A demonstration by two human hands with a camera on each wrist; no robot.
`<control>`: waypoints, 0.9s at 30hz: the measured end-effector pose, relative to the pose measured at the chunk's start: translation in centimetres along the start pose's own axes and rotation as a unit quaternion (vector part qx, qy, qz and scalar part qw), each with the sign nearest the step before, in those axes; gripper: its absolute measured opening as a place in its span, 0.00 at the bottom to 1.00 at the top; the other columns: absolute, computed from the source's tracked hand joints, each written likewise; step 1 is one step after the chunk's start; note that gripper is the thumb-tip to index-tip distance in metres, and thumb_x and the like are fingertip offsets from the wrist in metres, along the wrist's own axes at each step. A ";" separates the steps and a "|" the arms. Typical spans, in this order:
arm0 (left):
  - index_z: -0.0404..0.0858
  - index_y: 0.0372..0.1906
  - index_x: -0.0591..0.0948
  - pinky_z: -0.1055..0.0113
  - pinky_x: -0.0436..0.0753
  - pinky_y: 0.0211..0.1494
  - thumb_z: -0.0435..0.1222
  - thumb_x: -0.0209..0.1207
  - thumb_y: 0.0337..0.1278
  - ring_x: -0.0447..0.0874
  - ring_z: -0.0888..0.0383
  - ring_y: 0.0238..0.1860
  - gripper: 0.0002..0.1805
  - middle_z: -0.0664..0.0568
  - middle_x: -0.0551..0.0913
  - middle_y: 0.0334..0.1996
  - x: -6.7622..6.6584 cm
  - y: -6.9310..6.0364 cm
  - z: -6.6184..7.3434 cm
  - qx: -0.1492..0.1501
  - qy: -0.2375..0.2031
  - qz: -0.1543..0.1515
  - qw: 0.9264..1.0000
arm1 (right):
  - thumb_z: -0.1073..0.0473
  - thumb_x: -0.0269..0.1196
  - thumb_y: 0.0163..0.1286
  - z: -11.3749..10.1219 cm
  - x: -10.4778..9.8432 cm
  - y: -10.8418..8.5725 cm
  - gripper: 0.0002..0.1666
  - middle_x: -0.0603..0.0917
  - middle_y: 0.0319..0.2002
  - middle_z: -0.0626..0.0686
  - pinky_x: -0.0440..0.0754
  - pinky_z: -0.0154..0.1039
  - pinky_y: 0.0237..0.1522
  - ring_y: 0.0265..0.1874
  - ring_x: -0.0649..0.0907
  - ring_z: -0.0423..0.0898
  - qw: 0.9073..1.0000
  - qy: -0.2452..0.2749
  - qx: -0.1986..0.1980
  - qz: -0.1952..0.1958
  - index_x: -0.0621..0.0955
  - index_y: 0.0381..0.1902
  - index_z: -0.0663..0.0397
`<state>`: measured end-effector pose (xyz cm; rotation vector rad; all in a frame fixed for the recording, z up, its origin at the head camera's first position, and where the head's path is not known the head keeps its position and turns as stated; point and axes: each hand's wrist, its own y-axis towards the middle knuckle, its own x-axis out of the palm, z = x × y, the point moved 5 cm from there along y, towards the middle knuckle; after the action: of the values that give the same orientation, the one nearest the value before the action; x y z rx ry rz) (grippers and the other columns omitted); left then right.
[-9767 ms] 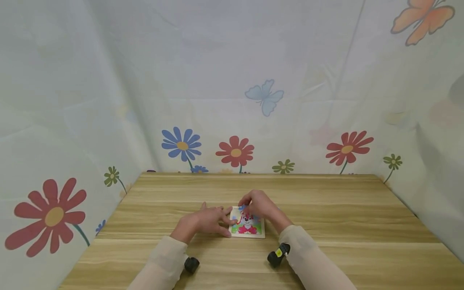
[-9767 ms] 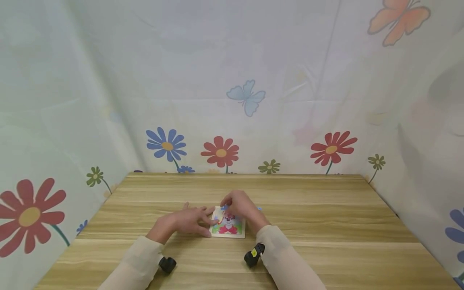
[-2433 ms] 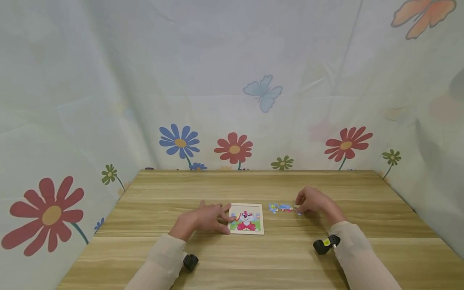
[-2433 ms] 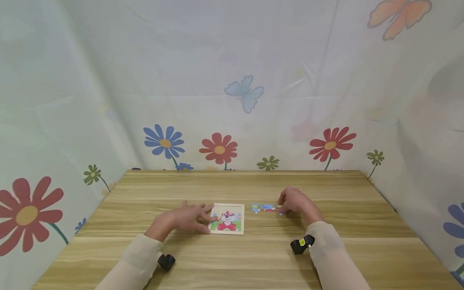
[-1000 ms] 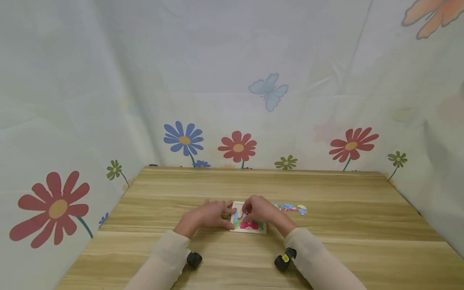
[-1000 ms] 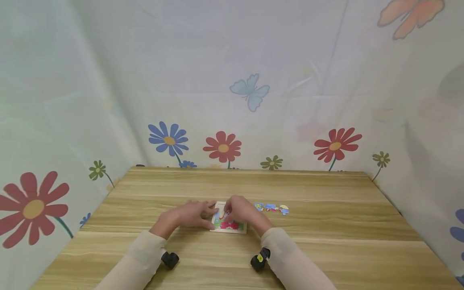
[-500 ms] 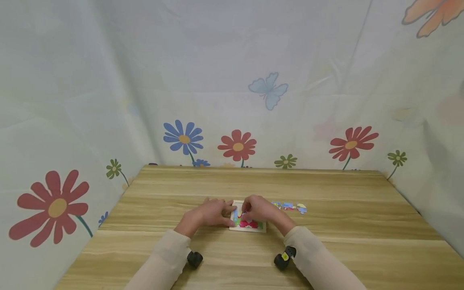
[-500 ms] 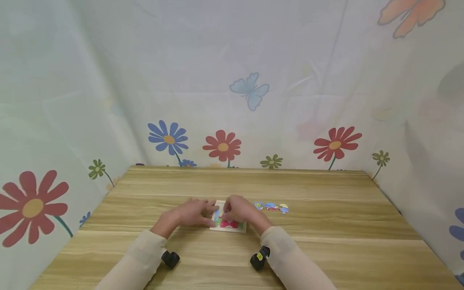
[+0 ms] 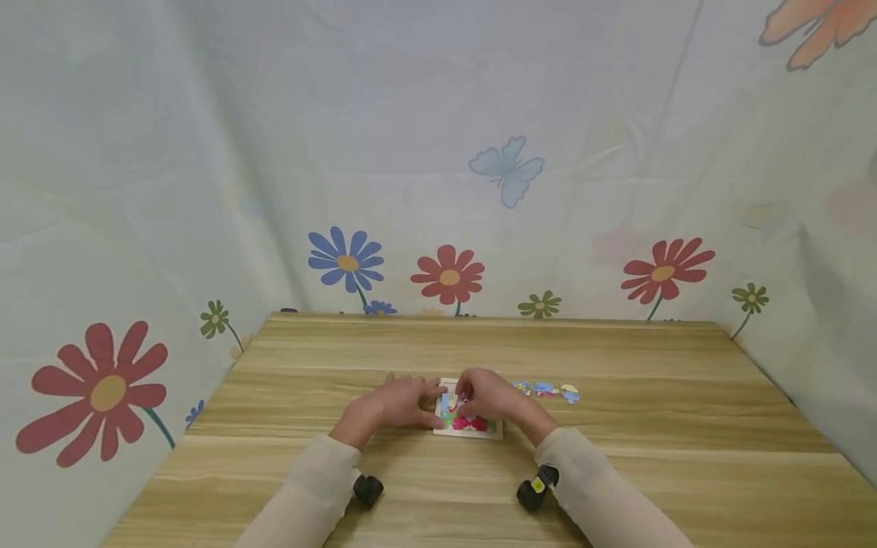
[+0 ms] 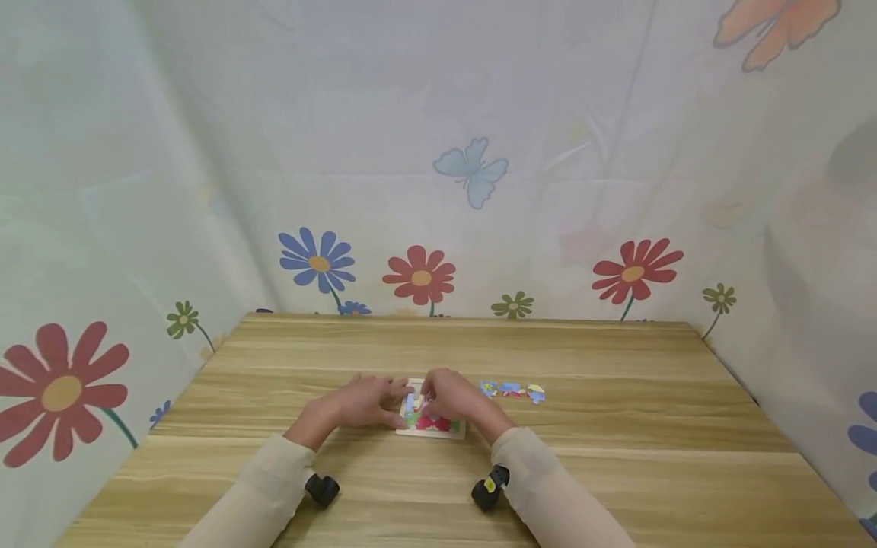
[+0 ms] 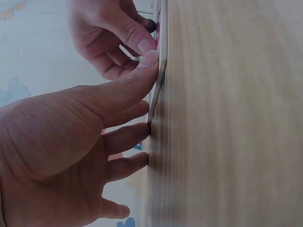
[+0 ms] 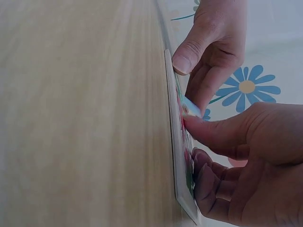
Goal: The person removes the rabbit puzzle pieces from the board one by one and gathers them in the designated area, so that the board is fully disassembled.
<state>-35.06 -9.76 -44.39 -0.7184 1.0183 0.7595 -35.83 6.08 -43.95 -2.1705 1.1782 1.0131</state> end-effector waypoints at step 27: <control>0.49 0.56 0.86 0.28 0.49 0.69 0.53 0.66 0.59 0.72 0.44 0.66 0.23 0.50 0.71 0.70 -0.2 -0.3 0.6 -0.012 -0.004 0.010 1.000 | 0.66 0.63 0.71 -0.3 -0.4 -0.3 0.04 0.79 0.30 0.49 0.75 0.37 0.32 0.29 0.76 0.44 0.999 0.034 -0.017 -0.008 0.79 0.34 0.56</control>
<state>-34.61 -9.44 -43.98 -0.7257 1.0130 0.7928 -35.63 6.26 -43.42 -2.2522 1.1810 0.9672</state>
